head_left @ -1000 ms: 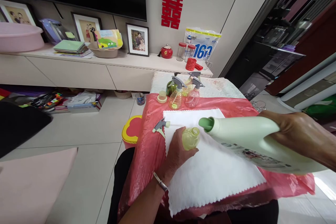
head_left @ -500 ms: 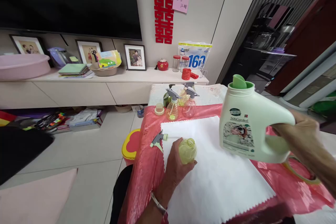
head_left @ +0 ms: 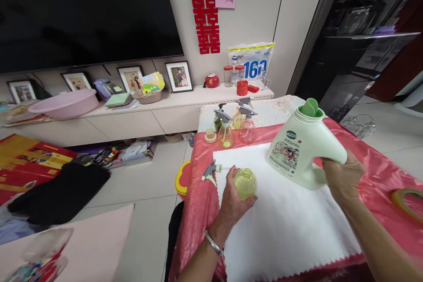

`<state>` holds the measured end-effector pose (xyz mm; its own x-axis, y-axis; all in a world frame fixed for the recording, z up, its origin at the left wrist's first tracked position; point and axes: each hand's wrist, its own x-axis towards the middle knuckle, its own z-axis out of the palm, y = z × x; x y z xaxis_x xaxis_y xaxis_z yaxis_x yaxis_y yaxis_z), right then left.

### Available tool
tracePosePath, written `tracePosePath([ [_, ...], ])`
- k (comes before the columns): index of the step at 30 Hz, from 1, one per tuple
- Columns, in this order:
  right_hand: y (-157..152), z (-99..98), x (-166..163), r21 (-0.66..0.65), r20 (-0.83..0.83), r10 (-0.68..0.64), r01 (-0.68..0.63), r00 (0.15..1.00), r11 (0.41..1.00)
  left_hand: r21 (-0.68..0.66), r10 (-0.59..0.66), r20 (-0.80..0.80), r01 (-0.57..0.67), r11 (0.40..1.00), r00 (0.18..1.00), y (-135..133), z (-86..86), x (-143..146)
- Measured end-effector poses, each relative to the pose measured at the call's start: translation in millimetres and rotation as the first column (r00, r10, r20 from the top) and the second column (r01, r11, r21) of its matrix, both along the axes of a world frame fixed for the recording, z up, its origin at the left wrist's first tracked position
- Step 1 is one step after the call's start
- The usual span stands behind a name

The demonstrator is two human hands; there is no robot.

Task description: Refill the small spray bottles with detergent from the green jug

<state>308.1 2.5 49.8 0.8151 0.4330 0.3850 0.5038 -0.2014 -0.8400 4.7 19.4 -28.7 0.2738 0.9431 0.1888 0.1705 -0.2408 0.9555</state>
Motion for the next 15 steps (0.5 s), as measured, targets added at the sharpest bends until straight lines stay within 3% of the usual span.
tracePosePath([
  [10,-3,7.2,1,-0.137,-0.001,-0.001,0.001,1.000,0.991,-0.095,-0.023,-0.252,-0.001,0.995,0.967,3,16.6,-6],
  [15,-5,10.1,0,-0.204,-0.029,-0.009,0.003,1.000,0.979,-0.033,-0.051,-0.380,0.042,0.999,0.923,0,29.4,-22],
])
